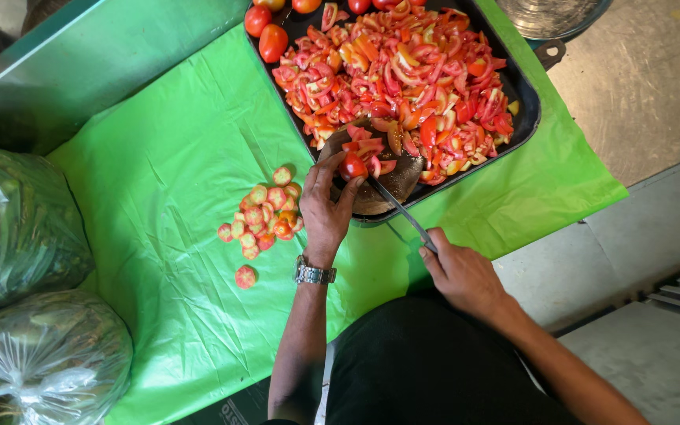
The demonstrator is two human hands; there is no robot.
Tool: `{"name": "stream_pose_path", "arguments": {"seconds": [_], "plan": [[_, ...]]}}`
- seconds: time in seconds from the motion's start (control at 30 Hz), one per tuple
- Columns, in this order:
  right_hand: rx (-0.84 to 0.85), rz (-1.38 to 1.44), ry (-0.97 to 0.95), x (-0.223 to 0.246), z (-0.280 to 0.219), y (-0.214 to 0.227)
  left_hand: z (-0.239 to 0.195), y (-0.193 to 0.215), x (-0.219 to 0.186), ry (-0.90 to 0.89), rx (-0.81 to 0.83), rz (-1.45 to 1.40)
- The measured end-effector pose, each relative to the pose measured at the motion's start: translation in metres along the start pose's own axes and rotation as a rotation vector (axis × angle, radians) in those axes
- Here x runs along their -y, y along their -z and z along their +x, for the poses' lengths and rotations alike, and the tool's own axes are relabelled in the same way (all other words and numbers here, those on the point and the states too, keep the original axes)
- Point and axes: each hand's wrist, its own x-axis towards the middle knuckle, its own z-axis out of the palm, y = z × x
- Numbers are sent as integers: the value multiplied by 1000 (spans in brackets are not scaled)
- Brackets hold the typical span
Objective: The person slices tomatoes into small pieces using a knife and places them into a black tray on a kitchen counter.
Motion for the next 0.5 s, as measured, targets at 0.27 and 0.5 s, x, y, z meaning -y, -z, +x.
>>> {"name": "stream_pose_path", "arguments": {"seconds": [0.27,0.5], "plan": [[94,190,-3,9,14,43,-1,0,-3,44,-8,28],[-40,57,105,27,15,28,-1,-1,-3,38,-28,19]]}}
